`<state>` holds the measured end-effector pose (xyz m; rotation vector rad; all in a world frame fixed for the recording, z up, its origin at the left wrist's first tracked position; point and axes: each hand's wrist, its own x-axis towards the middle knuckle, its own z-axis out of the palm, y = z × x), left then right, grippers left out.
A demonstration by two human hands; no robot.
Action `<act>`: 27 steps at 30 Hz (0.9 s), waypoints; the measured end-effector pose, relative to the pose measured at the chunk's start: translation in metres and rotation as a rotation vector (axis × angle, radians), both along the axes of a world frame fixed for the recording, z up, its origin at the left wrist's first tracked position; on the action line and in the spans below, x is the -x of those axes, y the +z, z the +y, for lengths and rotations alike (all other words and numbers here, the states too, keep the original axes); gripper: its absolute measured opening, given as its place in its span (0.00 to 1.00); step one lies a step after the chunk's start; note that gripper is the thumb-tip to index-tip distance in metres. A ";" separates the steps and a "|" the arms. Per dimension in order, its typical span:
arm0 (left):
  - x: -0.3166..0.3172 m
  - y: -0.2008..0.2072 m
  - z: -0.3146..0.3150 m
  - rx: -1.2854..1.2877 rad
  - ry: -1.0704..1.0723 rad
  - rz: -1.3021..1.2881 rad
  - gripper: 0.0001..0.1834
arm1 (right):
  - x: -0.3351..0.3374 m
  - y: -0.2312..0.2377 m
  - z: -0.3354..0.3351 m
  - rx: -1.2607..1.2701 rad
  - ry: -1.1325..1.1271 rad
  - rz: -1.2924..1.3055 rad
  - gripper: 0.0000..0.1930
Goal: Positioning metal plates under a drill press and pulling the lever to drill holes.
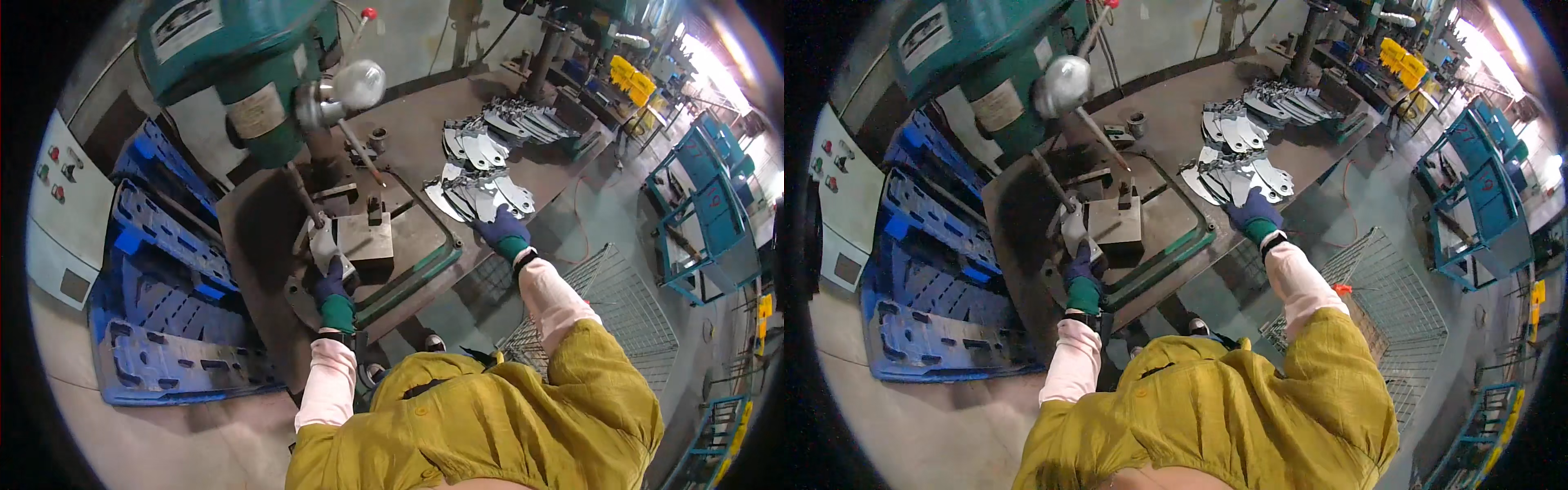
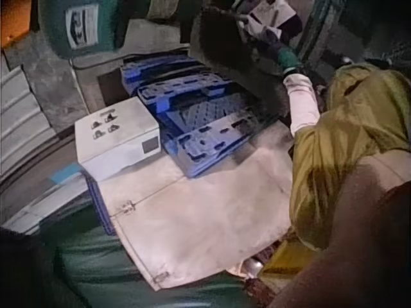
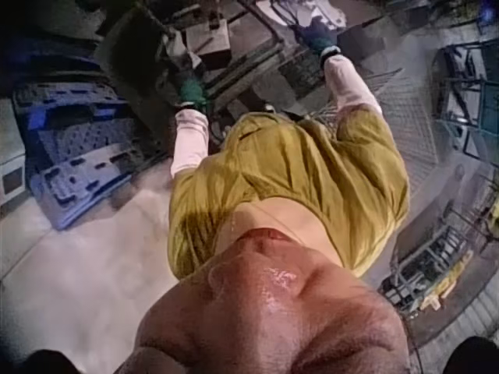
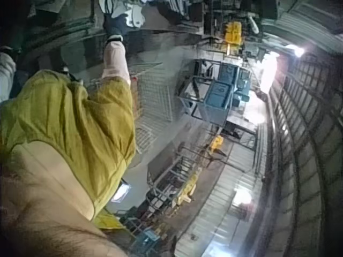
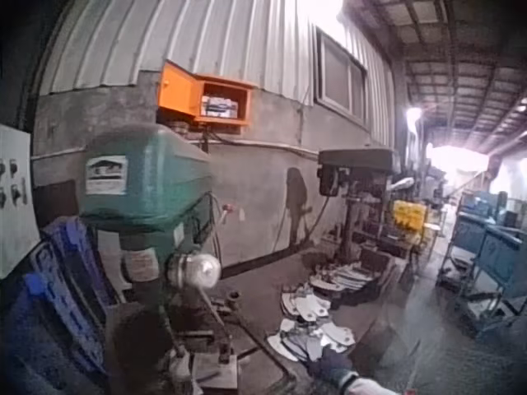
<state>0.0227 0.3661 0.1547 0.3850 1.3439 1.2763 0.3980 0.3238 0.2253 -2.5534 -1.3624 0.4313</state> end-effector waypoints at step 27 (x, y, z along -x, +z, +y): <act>0.025 0.010 -0.023 -0.010 -0.161 -0.103 0.20 | 0.100 0.076 -0.023 0.142 0.393 1.402 0.14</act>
